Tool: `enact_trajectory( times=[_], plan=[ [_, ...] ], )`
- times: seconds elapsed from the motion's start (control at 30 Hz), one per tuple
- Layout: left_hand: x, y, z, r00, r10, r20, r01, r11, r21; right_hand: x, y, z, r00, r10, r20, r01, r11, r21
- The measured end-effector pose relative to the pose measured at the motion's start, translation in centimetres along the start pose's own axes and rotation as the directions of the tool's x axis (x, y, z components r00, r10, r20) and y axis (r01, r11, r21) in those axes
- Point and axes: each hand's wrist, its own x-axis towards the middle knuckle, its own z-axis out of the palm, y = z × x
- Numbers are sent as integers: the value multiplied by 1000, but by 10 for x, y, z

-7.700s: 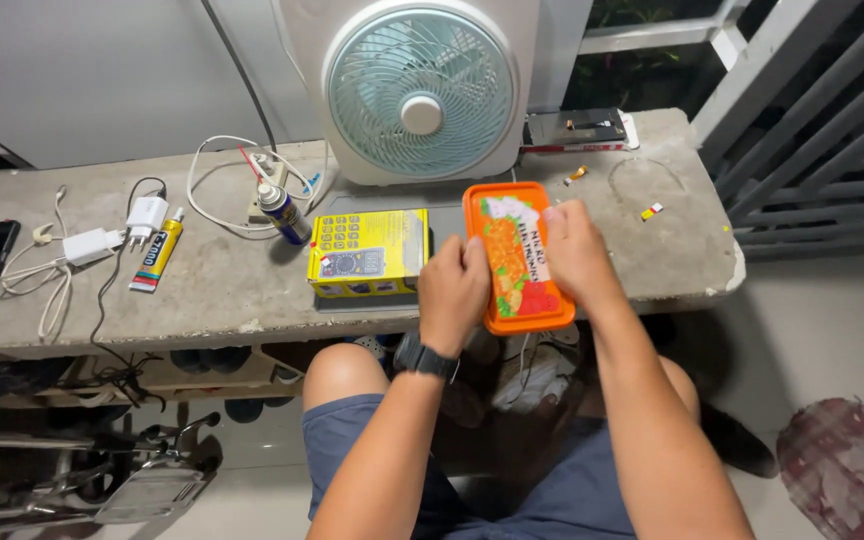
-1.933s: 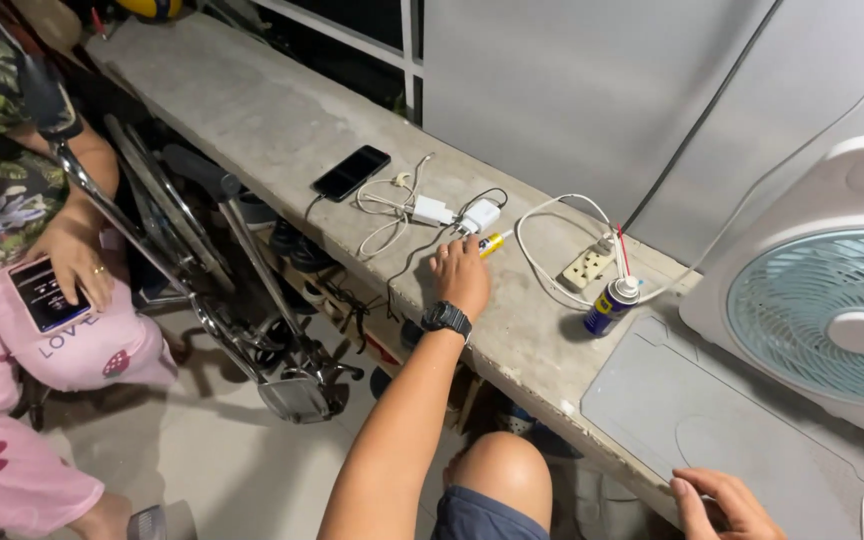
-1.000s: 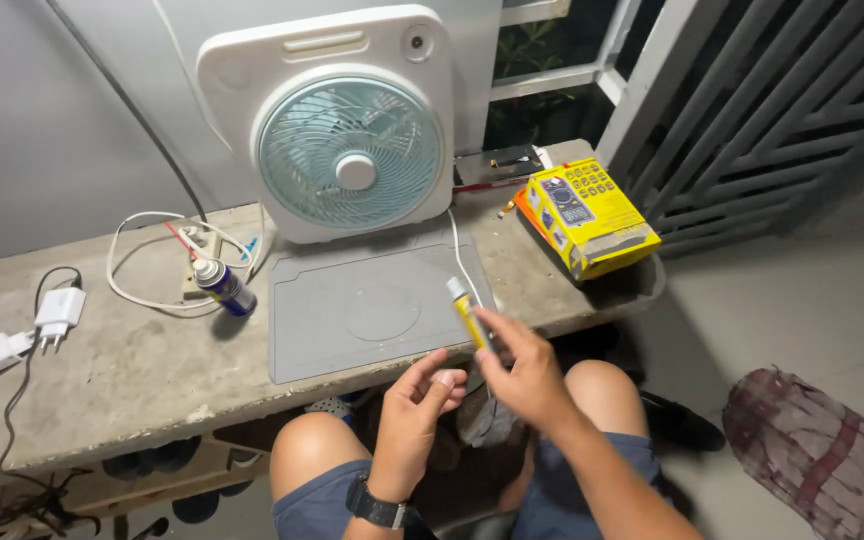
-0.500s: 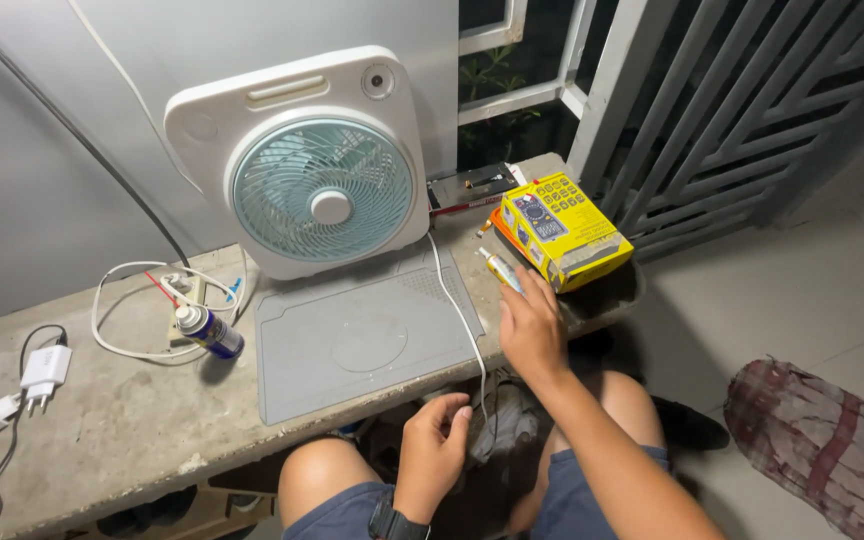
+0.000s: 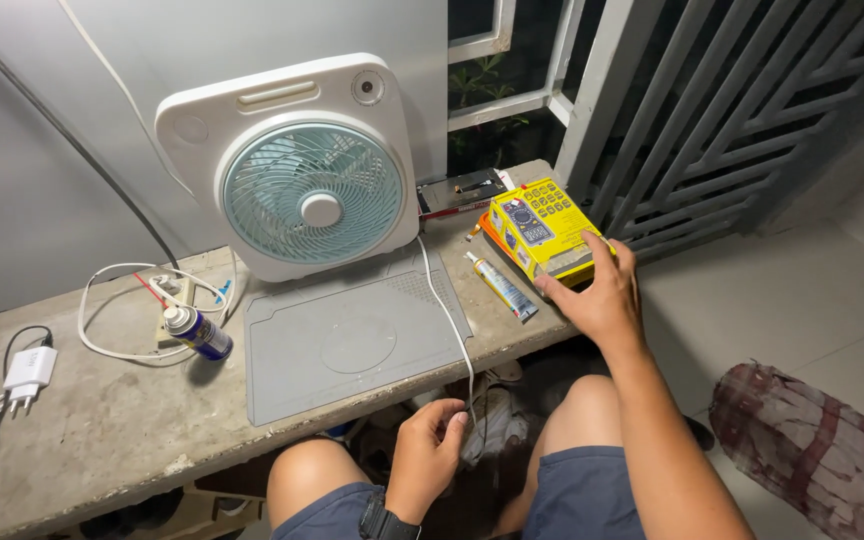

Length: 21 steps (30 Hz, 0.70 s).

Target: Testing a repaired portable fan using a digital multimeter and pliers to check electrical functionality.

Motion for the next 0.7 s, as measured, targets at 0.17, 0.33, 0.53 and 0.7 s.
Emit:
enact_trajectory(
  times=[0.17,0.33,0.53,0.7],
  plan=[
    [0,-2,1,1000,-2,-7,2,999,35,17,23,10,932,-295,-209,294,955,-37],
    [2,-8,4,1000,-3,-3,3,999,51,30,20,-14,982,-16,186,22,999,-29],
    [7,-11,7,1000,11,-3,-11,997,79,89,-9,1,892,-360,-274,404,907,122],
    [9,-18,9,1000,26,-6,-25,995,101,165,-6,84,920,-389,55,388,921,28]
  ],
)
